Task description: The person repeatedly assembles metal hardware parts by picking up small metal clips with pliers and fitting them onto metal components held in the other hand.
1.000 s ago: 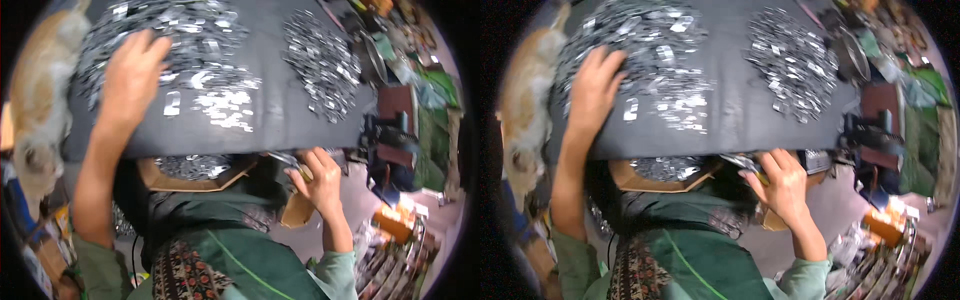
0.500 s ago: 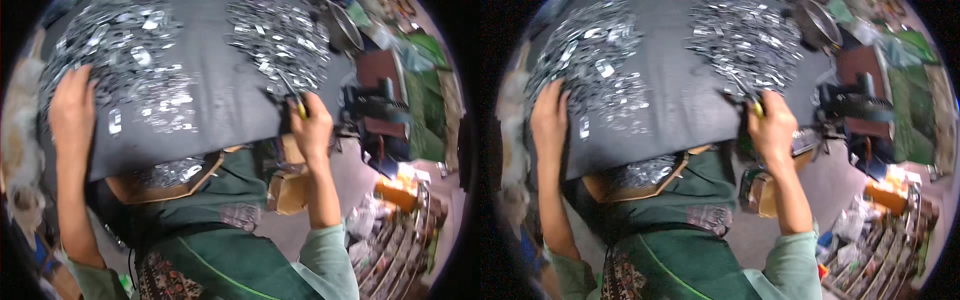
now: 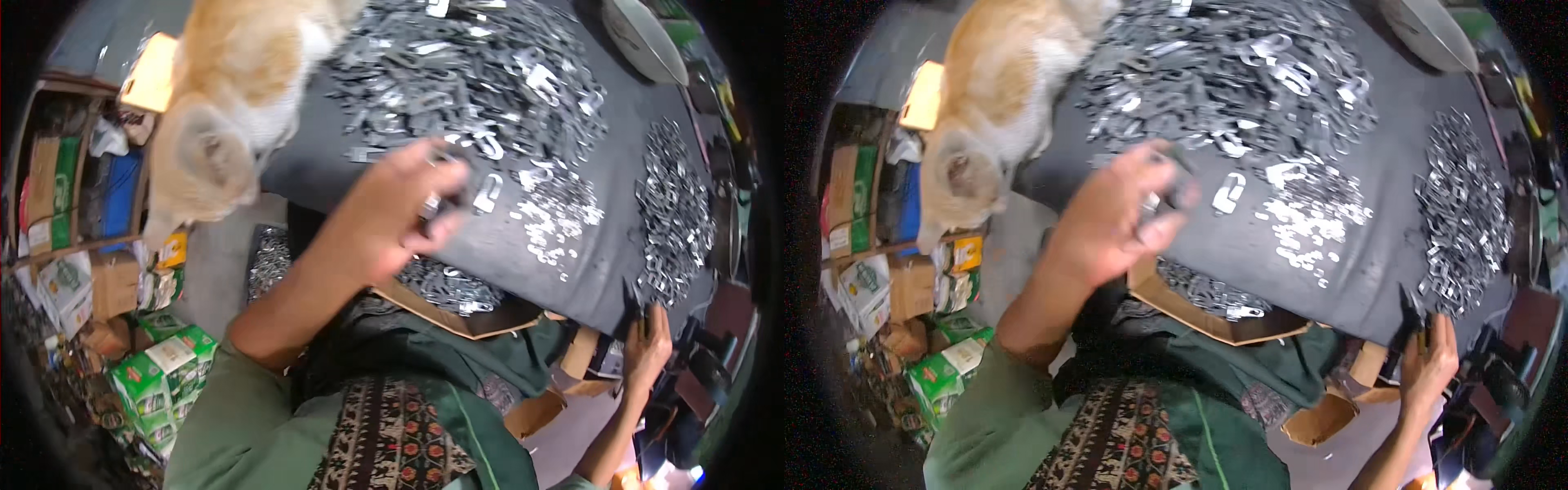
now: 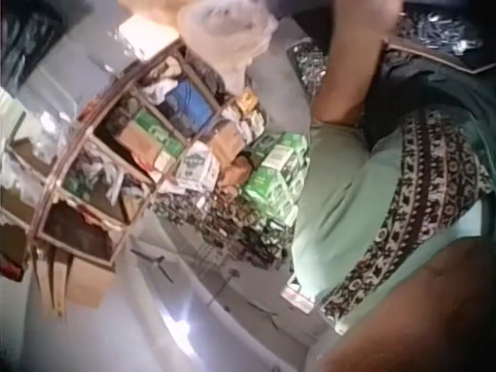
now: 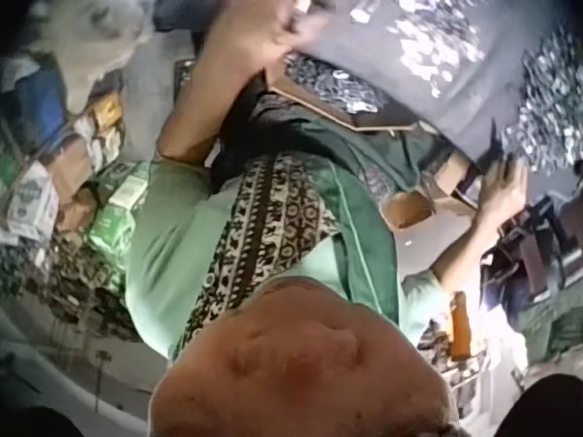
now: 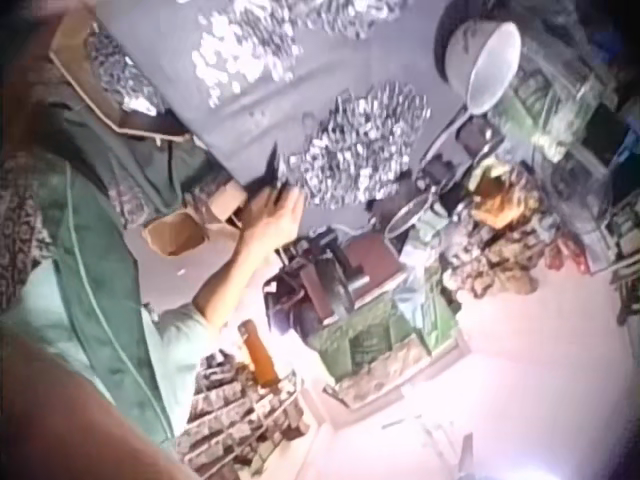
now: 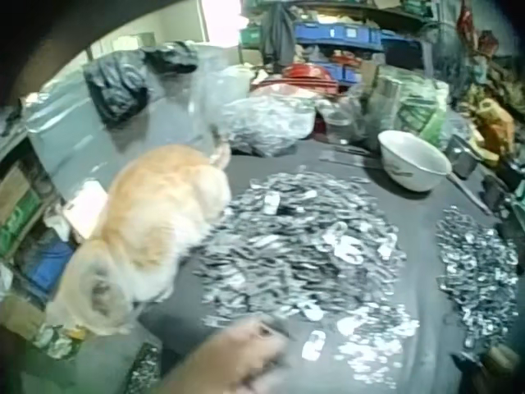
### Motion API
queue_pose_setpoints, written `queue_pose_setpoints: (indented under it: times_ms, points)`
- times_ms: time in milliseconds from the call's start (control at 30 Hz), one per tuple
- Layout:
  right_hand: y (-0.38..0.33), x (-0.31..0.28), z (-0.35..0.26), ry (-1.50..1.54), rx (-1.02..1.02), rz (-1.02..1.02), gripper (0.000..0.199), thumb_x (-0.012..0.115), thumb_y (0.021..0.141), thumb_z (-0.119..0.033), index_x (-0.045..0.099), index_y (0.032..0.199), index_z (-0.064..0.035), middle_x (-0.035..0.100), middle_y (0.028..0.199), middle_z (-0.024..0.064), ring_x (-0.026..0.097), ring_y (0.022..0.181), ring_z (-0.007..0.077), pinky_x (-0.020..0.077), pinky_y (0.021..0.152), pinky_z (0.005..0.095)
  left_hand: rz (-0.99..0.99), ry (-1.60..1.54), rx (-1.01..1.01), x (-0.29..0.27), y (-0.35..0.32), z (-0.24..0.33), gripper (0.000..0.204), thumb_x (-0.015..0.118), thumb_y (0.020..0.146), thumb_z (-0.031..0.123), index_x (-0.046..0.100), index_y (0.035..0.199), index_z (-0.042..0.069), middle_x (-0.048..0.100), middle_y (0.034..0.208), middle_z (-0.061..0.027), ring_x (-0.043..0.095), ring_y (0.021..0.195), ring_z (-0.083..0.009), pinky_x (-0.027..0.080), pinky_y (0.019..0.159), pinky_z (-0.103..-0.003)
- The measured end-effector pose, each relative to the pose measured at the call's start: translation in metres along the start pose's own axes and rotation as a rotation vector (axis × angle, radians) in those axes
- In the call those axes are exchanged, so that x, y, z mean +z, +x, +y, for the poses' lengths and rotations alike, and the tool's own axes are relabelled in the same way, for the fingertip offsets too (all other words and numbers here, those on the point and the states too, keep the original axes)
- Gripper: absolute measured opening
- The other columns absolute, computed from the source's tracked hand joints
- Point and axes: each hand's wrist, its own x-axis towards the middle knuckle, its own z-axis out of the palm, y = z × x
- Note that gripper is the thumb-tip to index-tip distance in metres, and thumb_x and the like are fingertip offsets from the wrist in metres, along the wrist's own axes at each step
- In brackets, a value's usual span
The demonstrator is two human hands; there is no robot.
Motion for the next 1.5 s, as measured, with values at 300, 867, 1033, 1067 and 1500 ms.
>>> queue_pose_setpoints:
  times_ms: [300,867,1033,1067,1500]
  points:
    - [0.012,0.004,-0.003,-0.096,-0.029,0.013,0.014,0.058,0.080,0.003,0.050,0.091,0.0039,0.054,0.087,0.0246,0.054,0.081,0.0476,0.0418,0.069,0.0505,0.037,0.659,0.172,-0.002,-0.030,0.046,0.031,0.057,0.097,0.023,0.063,0.116,-0.001,0.062,0.075,-0.0019,0.050,0.049,-0.0031,0.031,0.041,-0.014]
    - [-0.015,-0.005,-0.090,0.861,0.073,-0.145,0.018,0.069,0.083,-0.005,0.057,0.095,0.0026,0.053,0.079,0.0052,0.051,0.072,0.0126,0.0423,0.062,0.0296,-0.114,0.468,-0.080,0.049,-0.035,-0.013,0.018,0.055,0.094,0.006,0.057,0.111,0.000,0.066,0.081,-0.0060,0.054,0.056,-0.0056,0.040,0.050,-0.018]
    - [-0.007,-0.006,-0.142,1.190,0.031,-0.245,0.010,0.065,0.090,-0.006,0.058,0.093,0.0006,0.053,0.077,0.0060,0.050,0.067,0.0128,0.0422,0.062,0.0276,-0.188,0.541,-0.120,0.057,-0.035,-0.058,0.019,0.054,0.099,0.011,0.061,0.114,0.000,0.063,0.078,-0.0020,0.051,0.060,-0.0037,0.040,0.054,-0.019]
    - [-0.010,-0.005,-0.142,1.186,0.020,-0.238,0.010,0.065,0.090,-0.006,0.058,0.094,0.0008,0.054,0.077,0.0065,0.051,0.067,0.0132,0.0428,0.062,0.0278,-0.179,0.568,-0.055,0.060,-0.034,-0.063,0.019,0.055,0.099,0.012,0.062,0.111,0.000,0.062,0.077,-0.0012,0.049,0.060,-0.0034,0.040,0.053,-0.019]
    - [0.005,-0.012,-0.118,0.835,-0.419,-0.391,0.019,0.071,0.085,-0.010,0.054,0.086,0.0002,0.052,0.072,0.0156,0.053,0.062,0.0353,0.0434,0.058,0.0411,-0.208,0.642,-0.059,0.054,-0.032,-0.081,0.014,0.064,0.091,0.006,0.066,0.102,-0.004,0.065,0.075,-0.0057,0.059,0.061,-0.0097,0.047,0.058,-0.025]
